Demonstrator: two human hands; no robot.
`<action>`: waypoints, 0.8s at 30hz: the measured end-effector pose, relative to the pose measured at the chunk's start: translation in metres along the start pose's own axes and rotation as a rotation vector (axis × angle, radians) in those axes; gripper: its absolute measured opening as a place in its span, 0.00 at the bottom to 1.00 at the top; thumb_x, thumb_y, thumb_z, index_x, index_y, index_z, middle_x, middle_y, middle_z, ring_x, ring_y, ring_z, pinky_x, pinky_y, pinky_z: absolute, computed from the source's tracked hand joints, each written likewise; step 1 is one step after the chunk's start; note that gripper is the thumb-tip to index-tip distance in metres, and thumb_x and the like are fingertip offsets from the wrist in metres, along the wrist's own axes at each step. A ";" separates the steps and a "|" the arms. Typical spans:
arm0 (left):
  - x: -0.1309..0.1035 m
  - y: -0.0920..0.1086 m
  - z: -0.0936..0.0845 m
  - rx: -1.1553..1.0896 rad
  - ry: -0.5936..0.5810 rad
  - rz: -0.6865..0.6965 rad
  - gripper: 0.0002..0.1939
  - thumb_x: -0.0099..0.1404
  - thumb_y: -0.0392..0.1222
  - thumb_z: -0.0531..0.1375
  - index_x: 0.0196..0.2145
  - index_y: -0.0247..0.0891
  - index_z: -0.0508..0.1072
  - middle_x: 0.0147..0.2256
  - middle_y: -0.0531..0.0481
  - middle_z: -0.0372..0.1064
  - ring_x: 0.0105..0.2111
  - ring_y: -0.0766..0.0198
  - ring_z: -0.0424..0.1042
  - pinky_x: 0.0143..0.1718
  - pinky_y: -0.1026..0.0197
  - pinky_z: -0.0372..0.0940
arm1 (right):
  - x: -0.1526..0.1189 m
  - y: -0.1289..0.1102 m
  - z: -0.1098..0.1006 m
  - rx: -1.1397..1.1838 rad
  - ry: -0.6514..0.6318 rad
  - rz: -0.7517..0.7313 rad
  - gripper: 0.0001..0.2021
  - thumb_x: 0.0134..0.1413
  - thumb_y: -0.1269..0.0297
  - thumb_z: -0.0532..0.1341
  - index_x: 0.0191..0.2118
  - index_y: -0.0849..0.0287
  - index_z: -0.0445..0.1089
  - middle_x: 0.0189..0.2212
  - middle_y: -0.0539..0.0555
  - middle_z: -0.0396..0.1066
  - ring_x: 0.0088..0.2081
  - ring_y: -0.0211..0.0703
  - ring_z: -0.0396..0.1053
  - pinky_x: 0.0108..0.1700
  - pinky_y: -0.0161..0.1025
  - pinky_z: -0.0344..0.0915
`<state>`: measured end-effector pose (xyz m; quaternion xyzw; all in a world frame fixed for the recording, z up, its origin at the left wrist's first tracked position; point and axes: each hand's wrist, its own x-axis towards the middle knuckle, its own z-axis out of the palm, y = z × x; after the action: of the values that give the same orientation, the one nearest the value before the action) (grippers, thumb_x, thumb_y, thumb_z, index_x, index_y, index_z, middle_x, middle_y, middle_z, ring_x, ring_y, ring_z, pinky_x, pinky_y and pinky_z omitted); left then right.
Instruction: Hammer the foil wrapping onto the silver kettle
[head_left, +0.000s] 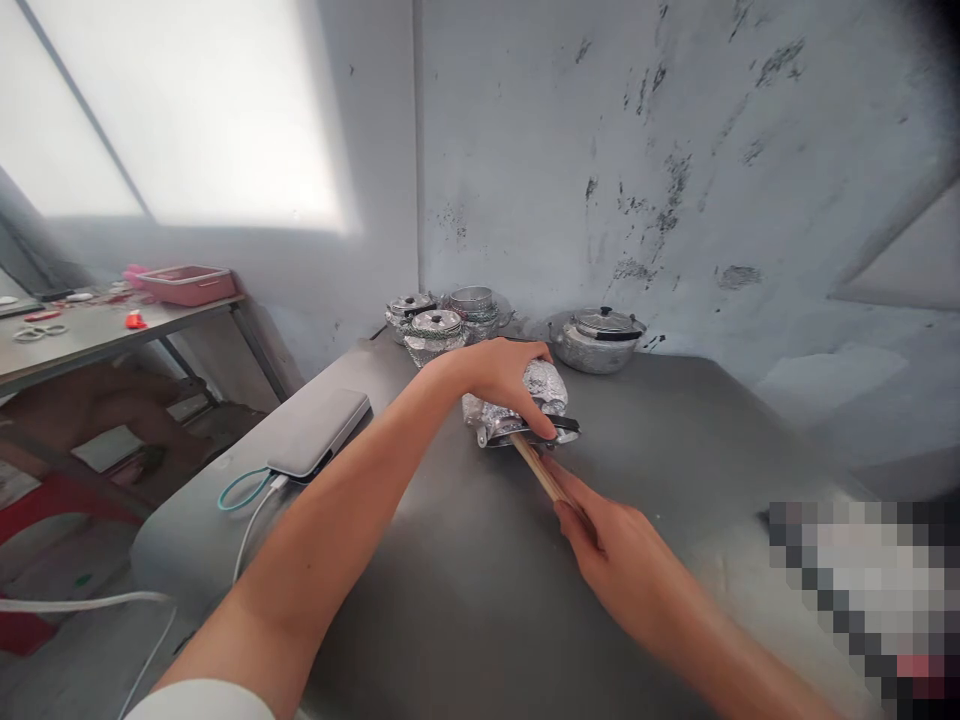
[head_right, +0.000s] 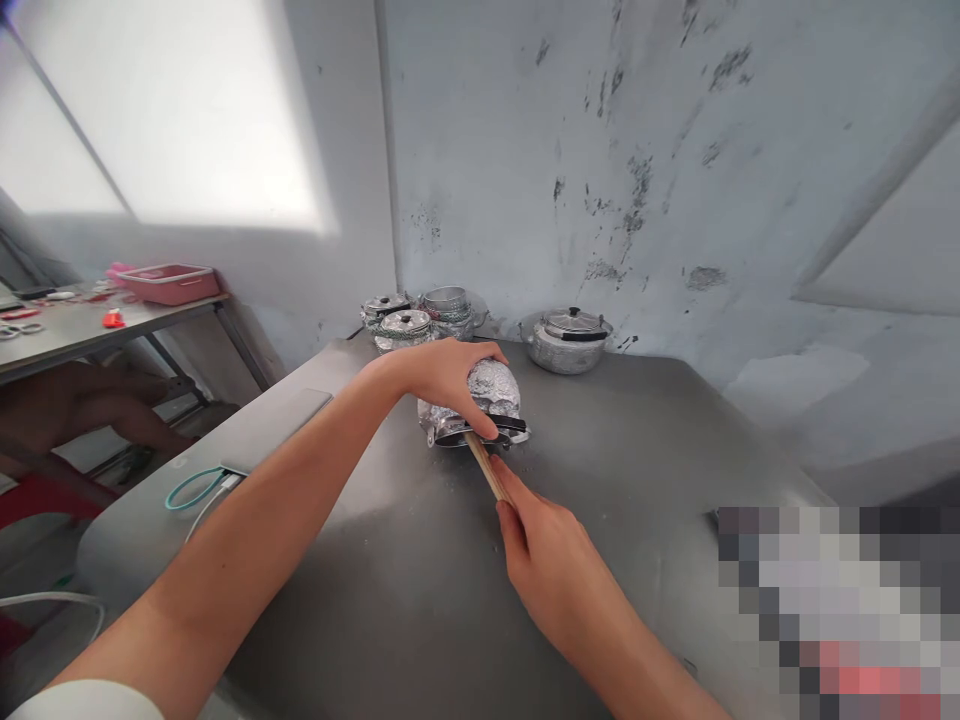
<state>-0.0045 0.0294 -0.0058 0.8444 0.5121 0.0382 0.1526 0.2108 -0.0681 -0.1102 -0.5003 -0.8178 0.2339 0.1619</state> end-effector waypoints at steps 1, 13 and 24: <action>0.000 0.000 0.000 0.001 -0.001 -0.001 0.58 0.40 0.73 0.65 0.64 0.49 0.55 0.64 0.45 0.57 0.57 0.41 0.63 0.46 0.52 0.66 | 0.001 0.000 0.000 -0.008 0.011 -0.016 0.26 0.68 0.60 0.43 0.69 0.48 0.51 0.33 0.52 0.74 0.29 0.45 0.69 0.34 0.39 0.62; -0.001 0.000 -0.001 -0.016 -0.030 -0.009 0.56 0.42 0.71 0.65 0.65 0.51 0.53 0.62 0.47 0.59 0.57 0.42 0.63 0.47 0.52 0.65 | -0.001 0.000 -0.001 -0.070 0.023 -0.058 0.27 0.66 0.62 0.44 0.69 0.45 0.51 0.30 0.50 0.73 0.27 0.43 0.69 0.29 0.37 0.61; 0.004 -0.006 0.001 -0.023 0.013 0.025 0.55 0.41 0.73 0.65 0.63 0.50 0.56 0.62 0.49 0.59 0.57 0.44 0.63 0.49 0.53 0.65 | 0.000 0.001 -0.001 0.065 -0.062 0.114 0.22 0.68 0.53 0.42 0.61 0.44 0.63 0.25 0.47 0.70 0.24 0.41 0.67 0.26 0.35 0.59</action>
<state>-0.0080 0.0352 -0.0086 0.8486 0.5021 0.0514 0.1586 0.2124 -0.0675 -0.1096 -0.5329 -0.7847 0.2847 0.1389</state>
